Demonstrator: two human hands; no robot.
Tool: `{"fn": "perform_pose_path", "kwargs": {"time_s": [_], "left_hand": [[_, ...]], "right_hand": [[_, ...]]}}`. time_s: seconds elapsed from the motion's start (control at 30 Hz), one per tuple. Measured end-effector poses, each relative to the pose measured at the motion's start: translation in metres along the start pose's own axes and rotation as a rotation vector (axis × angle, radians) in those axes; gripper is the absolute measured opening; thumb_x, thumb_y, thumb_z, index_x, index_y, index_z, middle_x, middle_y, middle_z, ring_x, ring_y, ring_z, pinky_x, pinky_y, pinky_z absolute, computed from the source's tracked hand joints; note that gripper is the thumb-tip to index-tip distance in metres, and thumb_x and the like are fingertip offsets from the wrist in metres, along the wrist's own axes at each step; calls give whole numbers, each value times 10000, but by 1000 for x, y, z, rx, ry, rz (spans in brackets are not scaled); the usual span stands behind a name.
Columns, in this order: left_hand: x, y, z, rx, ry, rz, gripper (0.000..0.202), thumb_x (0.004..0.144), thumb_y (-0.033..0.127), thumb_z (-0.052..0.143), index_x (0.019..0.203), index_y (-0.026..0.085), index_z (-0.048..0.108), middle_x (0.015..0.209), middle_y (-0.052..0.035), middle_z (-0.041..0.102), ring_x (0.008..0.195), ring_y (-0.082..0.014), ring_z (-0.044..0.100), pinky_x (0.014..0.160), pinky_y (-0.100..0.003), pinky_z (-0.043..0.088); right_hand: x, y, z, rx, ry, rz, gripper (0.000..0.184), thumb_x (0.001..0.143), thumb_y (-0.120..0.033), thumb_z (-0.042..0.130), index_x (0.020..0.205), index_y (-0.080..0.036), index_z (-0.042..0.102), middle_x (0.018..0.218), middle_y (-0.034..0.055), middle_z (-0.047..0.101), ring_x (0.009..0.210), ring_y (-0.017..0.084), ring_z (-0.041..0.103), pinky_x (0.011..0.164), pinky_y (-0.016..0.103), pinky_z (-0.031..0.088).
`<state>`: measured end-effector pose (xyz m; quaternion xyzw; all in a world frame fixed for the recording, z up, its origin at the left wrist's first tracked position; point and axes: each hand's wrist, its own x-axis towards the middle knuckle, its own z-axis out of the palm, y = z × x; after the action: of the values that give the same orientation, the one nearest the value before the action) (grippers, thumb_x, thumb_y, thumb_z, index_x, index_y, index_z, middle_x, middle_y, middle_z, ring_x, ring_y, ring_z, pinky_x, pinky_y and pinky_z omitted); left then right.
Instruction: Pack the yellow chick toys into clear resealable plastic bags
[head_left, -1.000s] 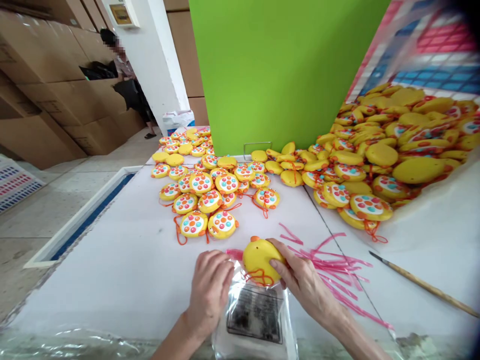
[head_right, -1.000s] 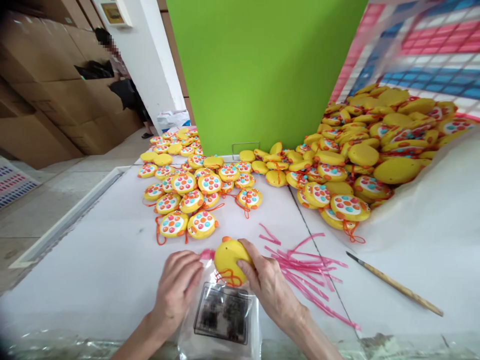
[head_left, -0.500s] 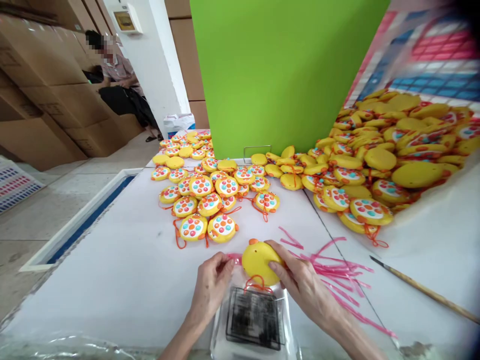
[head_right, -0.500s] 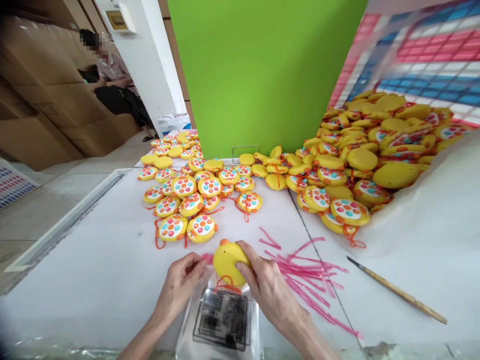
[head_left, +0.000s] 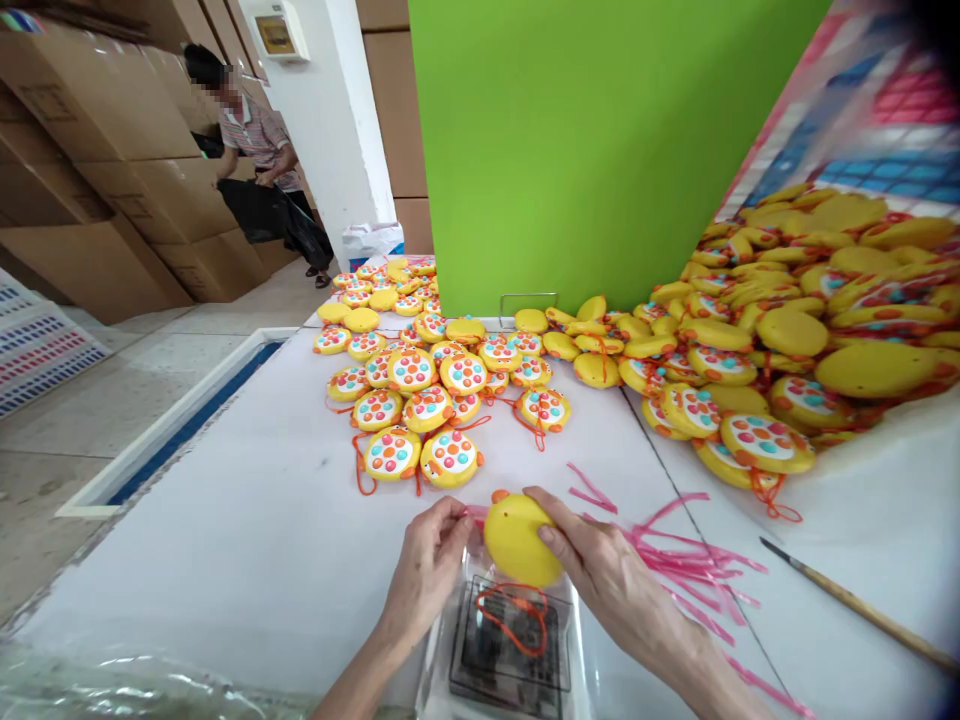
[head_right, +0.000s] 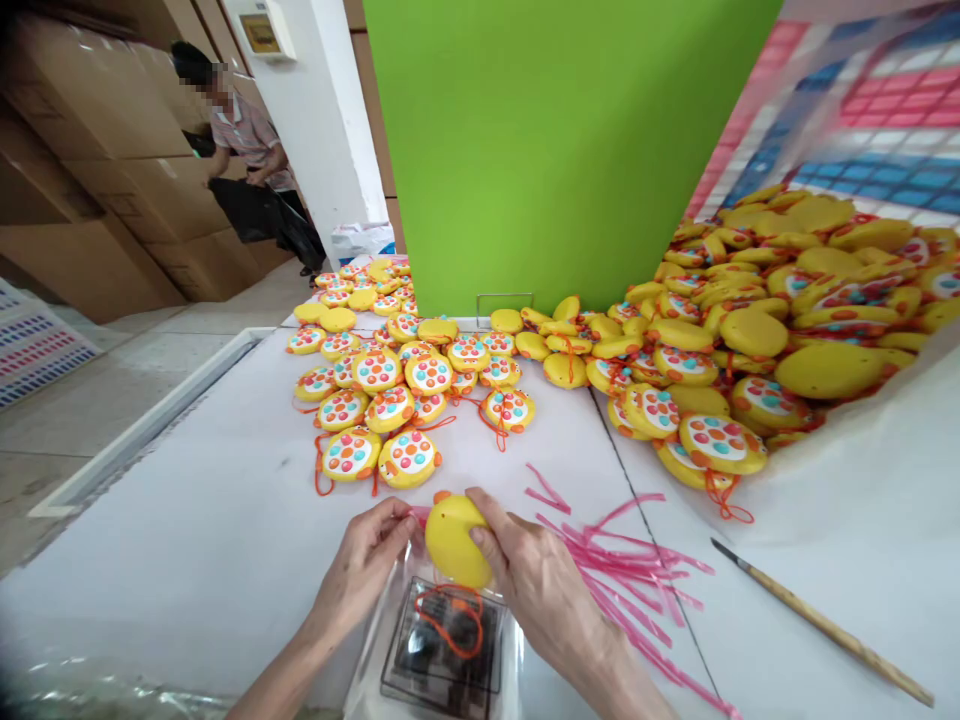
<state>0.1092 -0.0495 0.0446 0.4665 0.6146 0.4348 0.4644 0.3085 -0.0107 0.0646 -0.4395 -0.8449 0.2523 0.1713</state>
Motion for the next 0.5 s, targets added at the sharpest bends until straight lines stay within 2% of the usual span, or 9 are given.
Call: {"fn": "perform_pose_path", "kwargs": {"time_s": [0.07, 0.13, 0.2, 0.23, 0.3, 0.37, 0.5], "left_hand": [[2, 0, 3, -32, 4, -5, 214, 821, 361, 538, 731, 169, 565, 675, -24, 651, 623, -159, 605, 575, -230, 449], [2, 1, 5, -82, -10, -39, 221, 815, 372, 547, 722, 172, 552, 658, -19, 650, 600, -156, 604, 557, -227, 452], [1, 1, 7, -137, -22, -75, 232, 815, 390, 548, 723, 177, 535, 632, -8, 641, 571, -152, 598, 535, -224, 451], [1, 1, 7, -169, -30, -86, 233, 816, 396, 549, 733, 179, 532, 635, -6, 641, 572, -151, 598, 543, -228, 459], [0, -1, 9, -235, -48, -94, 227, 820, 399, 548, 771, 177, 547, 667, -9, 646, 609, -159, 607, 592, -253, 485], [0, -5, 10, -284, -61, -94, 224, 825, 386, 545, 820, 165, 580, 715, -22, 654, 675, -172, 613, 648, -275, 494], [-1, -7, 8, -275, -74, -68, 209, 821, 322, 548, 856, 136, 635, 742, -29, 642, 737, -170, 578, 670, -250, 453]], "right_hand": [[2, 0, -1, -138, -96, -57, 322, 1003, -305, 299, 1222, -238, 525, 828, 32, 713, 685, 193, 670, 583, 272, 458], [3, 0, -1, -284, -196, -180, 240, 982, -287, 391, 981, -260, 629, 747, 1, 696, 649, 189, 653, 541, 264, 417], [4, -1, 0, -429, -213, -270, 219, 940, -264, 495, 775, -240, 637, 689, 1, 668, 658, 202, 632, 518, 263, 377], [5, -3, 1, -485, -174, -273, 227, 922, -257, 526, 722, -225, 628, 681, 11, 656, 669, 209, 620, 517, 267, 364], [8, -9, 5, -517, -49, -214, 220, 906, -253, 556, 702, -204, 622, 704, 29, 645, 713, 216, 605, 537, 273, 362], [12, -17, 11, -449, 62, -167, 172, 904, -248, 562, 755, -199, 631, 735, 28, 640, 735, 203, 593, 563, 272, 370], [20, -31, 30, -308, 154, -176, 74, 907, -206, 559, 887, -207, 631, 779, 16, 643, 757, 186, 573, 618, 271, 389]]}}
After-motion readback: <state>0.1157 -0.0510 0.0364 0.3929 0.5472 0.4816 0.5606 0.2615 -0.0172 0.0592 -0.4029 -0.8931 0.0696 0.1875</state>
